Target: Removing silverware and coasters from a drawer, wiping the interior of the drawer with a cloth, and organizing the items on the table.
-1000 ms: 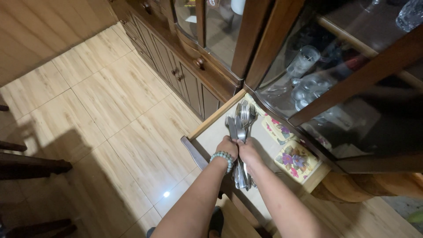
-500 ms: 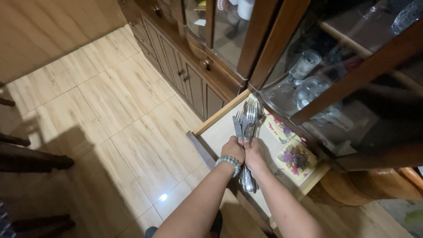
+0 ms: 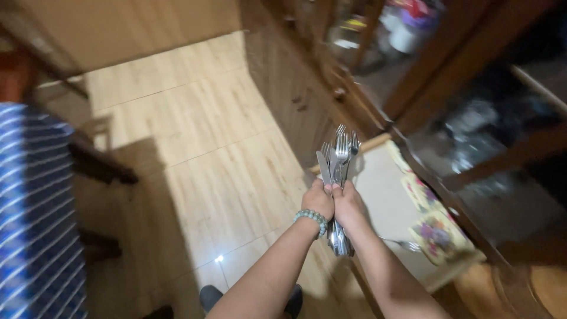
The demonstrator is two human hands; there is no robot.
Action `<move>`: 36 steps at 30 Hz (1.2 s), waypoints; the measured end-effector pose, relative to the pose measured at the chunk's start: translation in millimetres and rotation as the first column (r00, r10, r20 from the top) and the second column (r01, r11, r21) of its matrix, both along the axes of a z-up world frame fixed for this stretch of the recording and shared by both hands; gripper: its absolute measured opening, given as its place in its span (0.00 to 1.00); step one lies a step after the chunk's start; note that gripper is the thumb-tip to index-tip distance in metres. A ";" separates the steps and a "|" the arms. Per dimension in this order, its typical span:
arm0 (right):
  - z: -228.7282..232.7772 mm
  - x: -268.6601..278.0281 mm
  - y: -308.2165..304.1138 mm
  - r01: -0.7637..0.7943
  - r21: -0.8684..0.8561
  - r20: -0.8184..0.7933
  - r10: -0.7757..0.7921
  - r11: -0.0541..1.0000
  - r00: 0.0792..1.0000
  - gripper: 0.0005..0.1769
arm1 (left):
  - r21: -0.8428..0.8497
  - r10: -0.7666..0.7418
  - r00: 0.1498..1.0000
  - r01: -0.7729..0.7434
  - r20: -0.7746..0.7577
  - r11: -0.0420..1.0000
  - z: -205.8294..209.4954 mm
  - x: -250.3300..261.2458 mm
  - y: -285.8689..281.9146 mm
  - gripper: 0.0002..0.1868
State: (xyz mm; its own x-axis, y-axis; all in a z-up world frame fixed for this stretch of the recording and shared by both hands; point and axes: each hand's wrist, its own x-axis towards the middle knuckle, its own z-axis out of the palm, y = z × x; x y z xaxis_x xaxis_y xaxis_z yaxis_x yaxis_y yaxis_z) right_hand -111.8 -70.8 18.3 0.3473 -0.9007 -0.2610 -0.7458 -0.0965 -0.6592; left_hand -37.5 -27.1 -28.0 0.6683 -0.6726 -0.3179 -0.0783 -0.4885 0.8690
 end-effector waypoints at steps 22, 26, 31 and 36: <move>-47.5 358.8 351.9 -0.811 -0.162 0.144 0.827 0.562 0.544 0.19 | -0.183 0.777 0.573 -0.761 0.260 0.622 -41.4 292.2 407.5 0.15; -45.2 403.4 435.0 -0.891 -0.141 0.129 0.900 0.432 0.416 0.19 | -0.065 0.858 0.506 -0.856 0.092 0.512 -24.0 316.6 492.6 0.15; -67.3 445.3 510.1 -0.954 -0.161 0.153 0.962 0.252 0.228 0.19 | -0.054 0.931 0.358 -0.931 0.073 0.362 -43.9 337.2 566.7 0.16; -76.4 477.4 567.3 -0.982 -0.183 0.089 0.996 0.041 0.025 0.18 | -0.007 0.979 0.197 -0.980 -0.058 0.197 -47.1 349.7 617.6 0.16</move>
